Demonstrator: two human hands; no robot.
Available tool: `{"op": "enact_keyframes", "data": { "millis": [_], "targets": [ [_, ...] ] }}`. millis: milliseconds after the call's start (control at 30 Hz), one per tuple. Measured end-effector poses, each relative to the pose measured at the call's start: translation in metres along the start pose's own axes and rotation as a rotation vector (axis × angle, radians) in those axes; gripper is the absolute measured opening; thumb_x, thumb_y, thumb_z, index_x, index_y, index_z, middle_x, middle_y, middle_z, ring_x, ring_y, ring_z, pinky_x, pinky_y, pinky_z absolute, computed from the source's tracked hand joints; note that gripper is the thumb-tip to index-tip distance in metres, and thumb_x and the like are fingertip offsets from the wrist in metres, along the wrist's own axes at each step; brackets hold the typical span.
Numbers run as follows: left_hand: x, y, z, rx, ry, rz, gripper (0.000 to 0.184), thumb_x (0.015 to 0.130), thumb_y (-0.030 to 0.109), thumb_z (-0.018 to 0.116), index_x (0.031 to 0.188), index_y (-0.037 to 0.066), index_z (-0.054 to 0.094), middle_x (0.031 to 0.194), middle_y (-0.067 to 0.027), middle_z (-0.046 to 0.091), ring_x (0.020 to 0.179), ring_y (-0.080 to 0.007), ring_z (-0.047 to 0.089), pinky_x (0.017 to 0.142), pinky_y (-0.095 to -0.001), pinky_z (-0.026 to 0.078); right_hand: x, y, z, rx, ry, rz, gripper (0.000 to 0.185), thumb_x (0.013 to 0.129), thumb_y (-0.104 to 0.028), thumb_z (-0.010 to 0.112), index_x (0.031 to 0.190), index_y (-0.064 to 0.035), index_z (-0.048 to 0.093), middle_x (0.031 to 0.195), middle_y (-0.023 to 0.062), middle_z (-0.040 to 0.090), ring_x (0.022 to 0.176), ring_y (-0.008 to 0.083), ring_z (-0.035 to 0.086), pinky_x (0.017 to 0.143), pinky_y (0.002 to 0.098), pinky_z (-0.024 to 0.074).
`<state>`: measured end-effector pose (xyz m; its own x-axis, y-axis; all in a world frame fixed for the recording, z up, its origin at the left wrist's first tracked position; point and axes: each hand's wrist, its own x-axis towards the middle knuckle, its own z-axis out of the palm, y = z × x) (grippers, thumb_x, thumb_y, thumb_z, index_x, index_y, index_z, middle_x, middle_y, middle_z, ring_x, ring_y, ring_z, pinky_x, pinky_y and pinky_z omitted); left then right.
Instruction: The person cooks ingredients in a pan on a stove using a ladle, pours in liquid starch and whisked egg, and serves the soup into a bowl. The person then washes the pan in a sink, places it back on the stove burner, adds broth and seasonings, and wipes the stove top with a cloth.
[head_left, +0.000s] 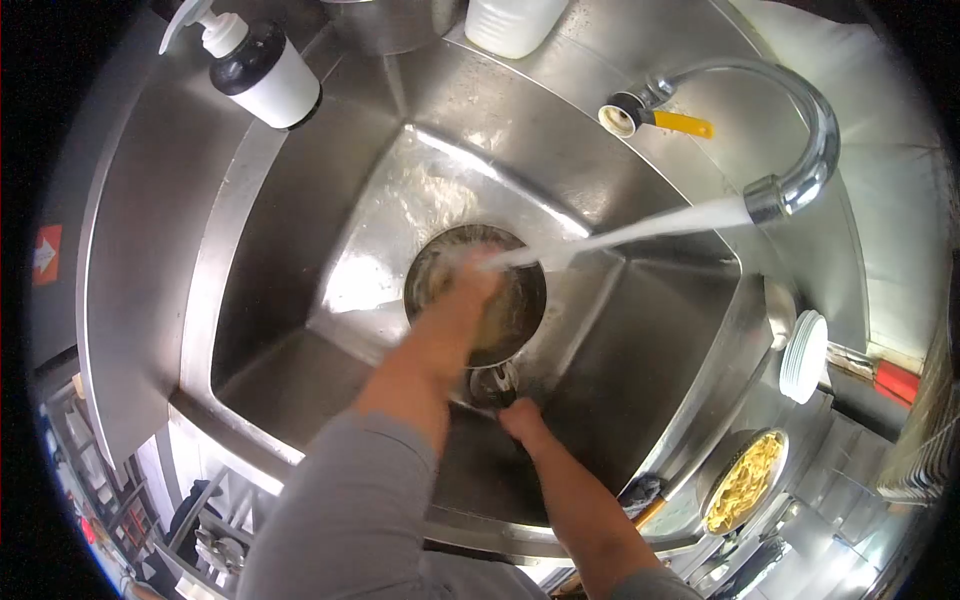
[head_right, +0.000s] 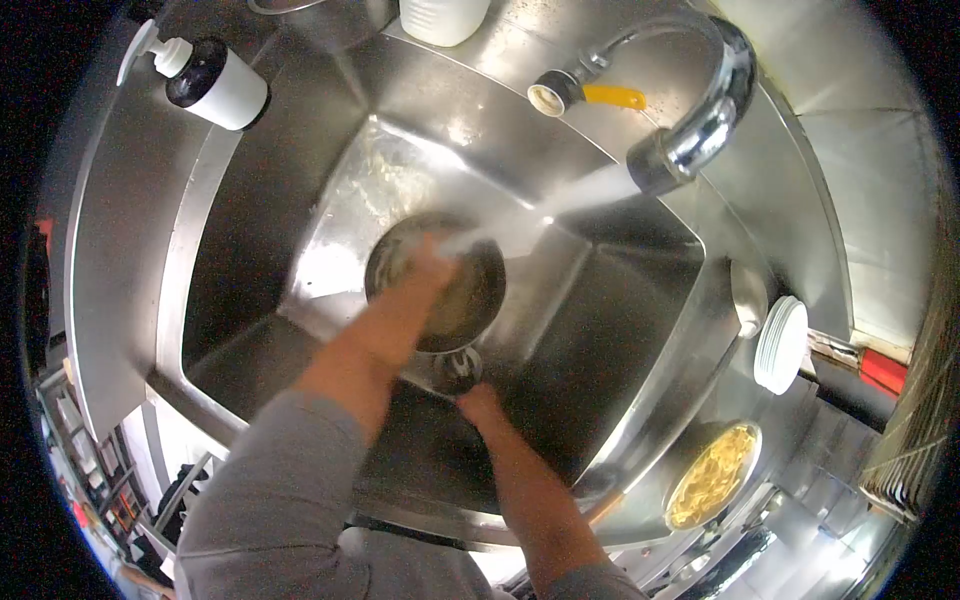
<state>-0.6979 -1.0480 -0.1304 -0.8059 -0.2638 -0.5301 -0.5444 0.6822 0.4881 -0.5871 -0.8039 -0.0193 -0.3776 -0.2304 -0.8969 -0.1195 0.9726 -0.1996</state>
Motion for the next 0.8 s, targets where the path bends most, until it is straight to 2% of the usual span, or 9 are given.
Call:
{"op": "enact_keyframes", "data": {
  "millis": [100,233,333,433,500,567,633,733,800],
  "targets": [
    [-0.056,0.041,0.045,-0.255,0.051,-0.017,0.032,0.097,0.017,0.048,0.119,0.001,0.065,0.124,-0.0238,0.065,0.118,-0.0396,0.061,0.101,-0.05,0.048,0.002,0.001,-0.002,0.146,0.009,0.119,0.04,0.081,-0.025,0.069,0.096,0.0121,0.071,0.099,0.0335,0.069,0.097,0.0444,0.069,0.085,0.0472,0.0536],
    [-0.066,-0.015,0.011,0.025,-0.171,0.223,0.033,0.096,0.012,0.048,0.123,-0.002,0.061,0.13,-0.0249,0.061,0.123,-0.0418,0.057,0.103,-0.0487,0.047,0.012,0.011,0.012,0.058,0.014,0.094,0.04,0.081,-0.023,0.069,0.098,0.0133,0.071,0.098,0.0335,0.07,0.097,0.0434,0.07,0.085,0.0462,0.0537],
    [-0.035,-0.024,-0.016,0.245,-0.211,-0.016,0.036,0.093,0.012,0.05,0.126,0.001,0.062,0.122,-0.0214,0.067,0.114,-0.039,0.065,0.099,-0.0485,0.052,0.011,0.007,0.011,0.084,0.015,0.104,0.04,0.081,-0.022,0.068,0.099,0.0135,0.07,0.097,0.033,0.07,0.095,0.0433,0.07,0.085,0.0462,0.0537],
    [-0.045,-0.018,0.051,0.099,-0.002,0.212,0.034,0.093,0.011,0.05,0.122,0.0,0.065,0.116,-0.0206,0.07,0.108,-0.0388,0.068,0.094,-0.0483,0.055,0.006,0.002,0.009,0.147,0.027,0.167,0.04,0.082,-0.023,0.069,0.098,0.0132,0.07,0.096,0.0328,0.07,0.095,0.044,0.07,0.084,0.0468,0.0537],
    [-0.075,-0.011,0.058,0.024,-0.095,0.136,0.033,0.094,0.011,0.049,0.121,0.001,0.064,0.12,-0.0224,0.067,0.11,-0.0393,0.066,0.097,-0.0488,0.052,0.0,-0.003,0.001,0.18,-0.026,0.195,0.039,0.082,-0.023,0.069,0.097,0.0131,0.07,0.096,0.033,0.07,0.095,0.0445,0.07,0.084,0.0467,0.0537],
    [-0.091,-0.017,0.03,-0.049,-0.162,0.054,0.032,0.095,0.01,0.048,0.121,0.001,0.064,0.124,-0.0241,0.065,0.113,-0.0397,0.064,0.101,-0.0492,0.049,0.006,-0.001,-0.004,0.203,-0.07,0.203,0.038,0.082,-0.023,0.068,0.095,0.0131,0.07,0.095,0.0332,0.069,0.095,0.045,0.069,0.084,0.0466,0.0537],
    [-0.122,-0.053,-0.006,0.051,-0.306,0.208,0.033,0.094,0.012,0.048,0.121,0.003,0.066,0.125,-0.0212,0.067,0.109,-0.0392,0.066,0.1,-0.0467,0.051,0.016,0.019,0.018,-0.087,-0.026,-0.042,0.036,0.082,-0.021,0.068,0.094,0.0132,0.07,0.094,0.0325,0.069,0.092,0.0447,0.07,0.081,0.0467,0.054],
    [-0.069,-0.111,-0.015,0.365,-0.383,0.258,0.034,0.094,0.014,0.047,0.121,0.004,0.066,0.123,-0.0197,0.068,0.11,-0.0382,0.066,0.1,-0.0454,0.051,0.031,0.029,0.036,-0.115,0.033,-0.063,0.035,0.083,-0.02,0.066,0.093,0.0129,0.07,0.093,0.0324,0.069,0.09,0.0445,0.07,0.079,0.0467,0.0544],
    [-0.066,-0.078,-0.054,0.259,-0.242,0.016,0.031,0.093,0.016,0.049,0.113,0.003,0.07,0.117,-0.0199,0.07,0.106,-0.0376,0.068,0.097,-0.0461,0.052,0.021,0.013,0.026,-0.043,0.022,-0.009,0.035,0.083,-0.02,0.066,0.093,0.0128,0.07,0.092,0.0325,0.069,0.09,0.0444,0.07,0.078,0.0469,0.0545]
  ]
}}
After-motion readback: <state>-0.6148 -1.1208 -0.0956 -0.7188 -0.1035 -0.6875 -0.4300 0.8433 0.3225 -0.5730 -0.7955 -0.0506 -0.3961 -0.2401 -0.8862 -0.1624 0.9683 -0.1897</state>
